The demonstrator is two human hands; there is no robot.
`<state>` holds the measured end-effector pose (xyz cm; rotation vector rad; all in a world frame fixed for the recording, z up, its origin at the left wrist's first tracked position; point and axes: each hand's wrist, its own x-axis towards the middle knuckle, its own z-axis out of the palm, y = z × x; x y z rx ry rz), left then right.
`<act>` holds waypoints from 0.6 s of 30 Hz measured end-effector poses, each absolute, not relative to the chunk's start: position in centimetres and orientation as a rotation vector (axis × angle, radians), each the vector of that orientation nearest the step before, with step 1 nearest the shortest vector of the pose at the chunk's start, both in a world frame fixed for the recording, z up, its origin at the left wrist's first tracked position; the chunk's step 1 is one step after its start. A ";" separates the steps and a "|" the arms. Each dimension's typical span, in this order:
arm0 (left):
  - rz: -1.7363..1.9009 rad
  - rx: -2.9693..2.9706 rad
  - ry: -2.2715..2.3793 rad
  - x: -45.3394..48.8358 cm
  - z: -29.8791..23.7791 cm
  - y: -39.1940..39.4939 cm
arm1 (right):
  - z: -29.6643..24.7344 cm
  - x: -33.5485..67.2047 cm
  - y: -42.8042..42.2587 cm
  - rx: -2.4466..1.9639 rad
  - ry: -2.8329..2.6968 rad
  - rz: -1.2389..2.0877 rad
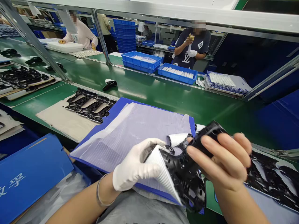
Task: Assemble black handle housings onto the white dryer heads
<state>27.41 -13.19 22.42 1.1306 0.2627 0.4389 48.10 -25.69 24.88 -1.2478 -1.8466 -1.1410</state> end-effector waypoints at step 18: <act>0.440 2.571 0.448 27.3 12.6 -10.7 | 19.5 72.4 -11.4 -2.511 -0.674 0.489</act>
